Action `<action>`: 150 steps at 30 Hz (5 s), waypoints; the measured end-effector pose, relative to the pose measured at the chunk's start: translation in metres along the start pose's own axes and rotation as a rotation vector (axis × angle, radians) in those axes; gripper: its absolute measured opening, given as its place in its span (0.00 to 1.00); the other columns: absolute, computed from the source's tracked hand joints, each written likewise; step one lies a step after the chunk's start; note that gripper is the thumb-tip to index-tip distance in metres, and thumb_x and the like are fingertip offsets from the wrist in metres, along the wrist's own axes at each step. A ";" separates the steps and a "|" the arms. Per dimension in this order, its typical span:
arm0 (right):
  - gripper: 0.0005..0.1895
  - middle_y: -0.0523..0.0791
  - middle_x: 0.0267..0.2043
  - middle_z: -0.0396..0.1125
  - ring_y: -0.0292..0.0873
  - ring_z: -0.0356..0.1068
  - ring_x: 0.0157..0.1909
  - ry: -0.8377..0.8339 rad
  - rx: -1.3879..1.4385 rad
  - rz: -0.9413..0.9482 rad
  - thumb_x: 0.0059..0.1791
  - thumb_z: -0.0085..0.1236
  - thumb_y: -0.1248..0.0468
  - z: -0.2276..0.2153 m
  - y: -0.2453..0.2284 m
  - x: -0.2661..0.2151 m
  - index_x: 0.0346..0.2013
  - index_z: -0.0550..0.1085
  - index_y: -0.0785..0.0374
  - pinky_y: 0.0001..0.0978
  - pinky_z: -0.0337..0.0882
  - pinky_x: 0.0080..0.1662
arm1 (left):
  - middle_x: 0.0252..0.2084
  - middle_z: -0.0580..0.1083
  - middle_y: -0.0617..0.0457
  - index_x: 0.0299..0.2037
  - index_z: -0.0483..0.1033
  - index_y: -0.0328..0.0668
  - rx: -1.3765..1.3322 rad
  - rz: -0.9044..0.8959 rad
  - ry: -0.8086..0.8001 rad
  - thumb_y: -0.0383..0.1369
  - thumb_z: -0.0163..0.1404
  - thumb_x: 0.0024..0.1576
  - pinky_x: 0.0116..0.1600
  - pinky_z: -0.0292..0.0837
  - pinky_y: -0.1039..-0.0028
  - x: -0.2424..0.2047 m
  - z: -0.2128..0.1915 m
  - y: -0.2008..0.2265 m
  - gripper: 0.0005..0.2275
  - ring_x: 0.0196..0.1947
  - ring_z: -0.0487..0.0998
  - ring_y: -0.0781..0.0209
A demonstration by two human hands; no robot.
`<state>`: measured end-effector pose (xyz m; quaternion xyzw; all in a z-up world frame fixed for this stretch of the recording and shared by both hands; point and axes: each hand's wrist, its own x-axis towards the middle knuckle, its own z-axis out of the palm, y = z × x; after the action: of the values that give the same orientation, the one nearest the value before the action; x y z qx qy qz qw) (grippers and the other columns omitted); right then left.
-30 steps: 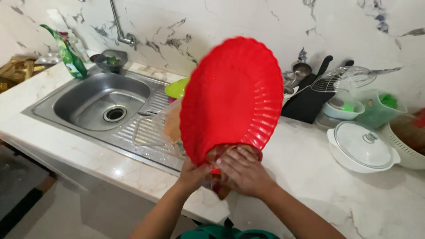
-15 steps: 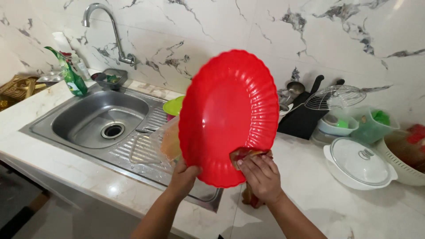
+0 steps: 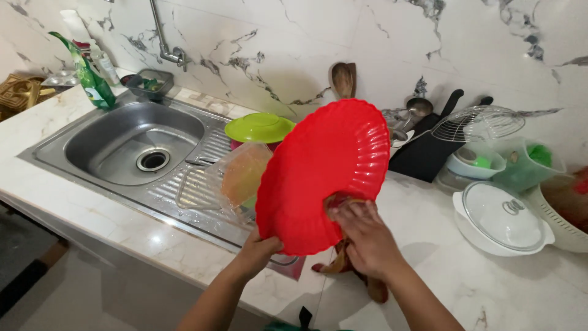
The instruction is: Drying washed plastic plates and bowls with a cloth at a kitchen counter.
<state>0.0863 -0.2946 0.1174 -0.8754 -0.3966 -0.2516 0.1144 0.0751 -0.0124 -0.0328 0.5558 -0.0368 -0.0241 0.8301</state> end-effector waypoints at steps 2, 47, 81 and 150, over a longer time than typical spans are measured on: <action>0.36 0.53 0.65 0.66 0.59 0.60 0.70 -0.157 0.176 -0.114 0.42 0.57 0.60 0.020 -0.009 -0.014 0.66 0.67 0.66 0.57 0.41 0.72 | 0.39 0.76 0.57 0.47 0.77 0.37 0.045 -0.093 -0.039 0.22 0.49 0.49 0.44 0.71 0.73 -0.006 0.013 0.012 0.15 0.39 0.75 0.66; 0.47 0.67 0.78 0.43 0.69 0.37 0.80 0.381 -0.254 0.472 0.59 0.30 0.38 0.040 0.089 0.064 0.76 0.42 0.75 0.69 0.30 0.74 | 0.62 0.71 0.54 0.73 0.54 0.41 0.115 -0.029 -0.284 0.15 0.46 0.47 0.65 0.63 0.73 -0.058 0.023 0.037 0.37 0.61 0.68 0.66; 0.51 0.63 0.68 0.56 0.68 0.49 0.74 0.083 -0.013 -0.092 0.46 0.56 0.35 0.009 -0.053 0.048 0.69 0.58 0.70 0.66 0.42 0.71 | 0.47 0.77 0.51 0.56 0.74 0.33 0.039 0.147 -0.306 0.18 0.47 0.54 0.51 0.77 0.67 -0.033 0.019 0.006 0.18 0.47 0.77 0.60; 0.41 0.71 0.72 0.48 0.73 0.40 0.77 0.162 -0.018 0.025 0.50 0.55 0.50 0.033 0.000 -0.009 0.66 0.58 0.80 0.70 0.33 0.71 | 0.58 0.74 0.59 0.65 0.62 0.45 -0.136 0.302 -0.003 0.15 0.47 0.50 0.61 0.73 0.70 -0.106 0.110 0.021 0.30 0.58 0.75 0.66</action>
<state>0.0929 -0.2877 0.0847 -0.8581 -0.3726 -0.3238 0.1416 -0.0402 -0.0969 0.0246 0.4864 -0.1191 0.0976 0.8601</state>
